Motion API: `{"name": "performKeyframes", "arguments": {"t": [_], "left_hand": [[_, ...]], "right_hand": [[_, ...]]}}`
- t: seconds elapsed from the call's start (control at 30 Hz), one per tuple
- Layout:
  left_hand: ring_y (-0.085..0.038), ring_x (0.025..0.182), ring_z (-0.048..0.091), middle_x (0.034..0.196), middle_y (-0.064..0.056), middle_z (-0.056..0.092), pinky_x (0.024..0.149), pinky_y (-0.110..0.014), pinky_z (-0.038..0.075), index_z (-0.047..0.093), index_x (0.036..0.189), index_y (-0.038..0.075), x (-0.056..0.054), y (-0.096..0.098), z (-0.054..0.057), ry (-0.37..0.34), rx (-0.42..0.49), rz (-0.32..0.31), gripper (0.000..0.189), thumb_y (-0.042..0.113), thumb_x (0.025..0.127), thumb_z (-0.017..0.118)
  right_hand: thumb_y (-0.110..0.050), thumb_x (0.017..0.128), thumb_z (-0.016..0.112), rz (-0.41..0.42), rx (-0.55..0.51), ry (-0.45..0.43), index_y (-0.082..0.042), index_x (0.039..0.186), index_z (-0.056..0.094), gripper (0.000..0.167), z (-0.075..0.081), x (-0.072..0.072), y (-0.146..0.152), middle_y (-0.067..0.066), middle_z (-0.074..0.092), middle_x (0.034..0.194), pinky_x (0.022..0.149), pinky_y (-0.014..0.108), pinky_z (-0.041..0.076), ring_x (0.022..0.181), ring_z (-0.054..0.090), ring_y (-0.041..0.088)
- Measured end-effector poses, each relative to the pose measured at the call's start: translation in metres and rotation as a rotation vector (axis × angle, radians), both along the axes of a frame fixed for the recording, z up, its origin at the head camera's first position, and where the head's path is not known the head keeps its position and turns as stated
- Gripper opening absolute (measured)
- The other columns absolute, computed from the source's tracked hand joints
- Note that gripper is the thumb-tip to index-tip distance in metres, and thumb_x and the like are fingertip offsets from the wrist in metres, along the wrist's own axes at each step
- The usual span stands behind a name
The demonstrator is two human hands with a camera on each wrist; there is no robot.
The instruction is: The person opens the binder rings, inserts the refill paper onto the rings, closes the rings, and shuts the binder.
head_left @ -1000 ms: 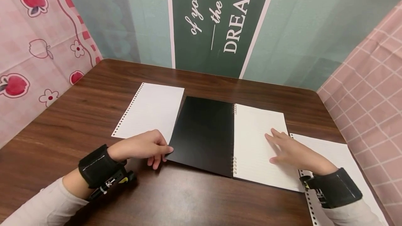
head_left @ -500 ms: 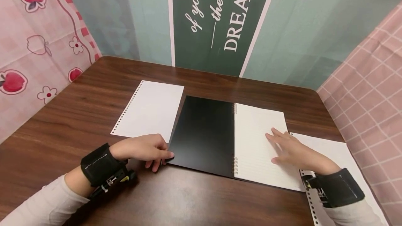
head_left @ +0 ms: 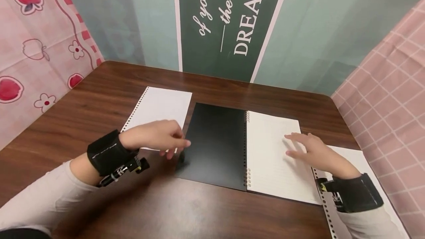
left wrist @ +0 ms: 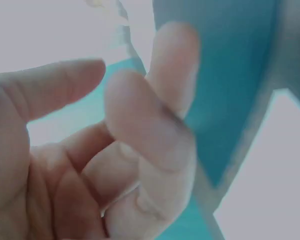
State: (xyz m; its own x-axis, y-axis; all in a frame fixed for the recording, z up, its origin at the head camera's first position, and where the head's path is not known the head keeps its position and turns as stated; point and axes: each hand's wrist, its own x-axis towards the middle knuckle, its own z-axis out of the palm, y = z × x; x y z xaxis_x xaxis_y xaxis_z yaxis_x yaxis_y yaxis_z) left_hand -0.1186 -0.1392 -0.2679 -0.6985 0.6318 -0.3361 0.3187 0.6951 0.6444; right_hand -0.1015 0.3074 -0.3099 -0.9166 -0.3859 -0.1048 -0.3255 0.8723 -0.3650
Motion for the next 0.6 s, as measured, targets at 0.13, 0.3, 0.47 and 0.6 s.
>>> {"name": "performKeyframes", "arguments": {"t": [0.13,0.3,0.47,0.6], "left_hand": [[-0.02,0.054,0.062,0.06,-0.002,0.064,0.063,-0.033,0.05,0.069,0.08,0.011,-0.013,0.017,0.016,0.123,0.065,-0.002,0.029,0.025,0.103,0.06],[-0.022,0.054,0.062,0.063,-0.003,0.065,0.059,-0.034,0.051,0.071,0.084,0.012,-0.027,0.039,0.035,0.247,0.162,0.017,0.026,0.025,0.103,0.06],[-0.019,0.055,0.064,0.069,-0.004,0.068,0.061,-0.034,0.05,0.071,0.088,0.013,-0.046,0.068,0.044,0.325,0.195,0.049,0.022,0.027,0.102,0.061],[-0.022,0.059,0.068,0.076,-0.008,0.071,0.068,-0.035,0.052,0.072,0.087,0.012,-0.065,0.092,0.037,0.298,0.263,0.052,0.021,0.023,0.101,0.062]], "right_hand": [[-0.027,0.1,0.065,-0.108,-0.008,-0.005,0.008,0.137,0.056,0.052,0.014,-0.015,-0.009,0.036,0.056,0.134,0.097,0.067,0.042,0.126,0.048,0.056],[-0.025,0.103,0.061,-0.183,-0.095,-0.009,0.007,0.128,0.063,0.041,0.026,-0.032,-0.022,0.027,0.068,0.115,0.085,0.054,0.051,0.111,0.06,0.047],[-0.02,0.104,0.057,-0.281,-0.247,-0.052,0.009,0.114,0.065,0.031,0.035,-0.047,-0.036,0.017,0.072,0.095,0.076,0.037,0.048,0.087,0.067,0.03],[-0.017,0.104,0.055,-0.317,-0.333,-0.077,0.009,0.111,0.063,0.028,0.04,-0.058,-0.052,0.015,0.072,0.093,0.08,0.038,0.049,0.08,0.068,0.026]]}}
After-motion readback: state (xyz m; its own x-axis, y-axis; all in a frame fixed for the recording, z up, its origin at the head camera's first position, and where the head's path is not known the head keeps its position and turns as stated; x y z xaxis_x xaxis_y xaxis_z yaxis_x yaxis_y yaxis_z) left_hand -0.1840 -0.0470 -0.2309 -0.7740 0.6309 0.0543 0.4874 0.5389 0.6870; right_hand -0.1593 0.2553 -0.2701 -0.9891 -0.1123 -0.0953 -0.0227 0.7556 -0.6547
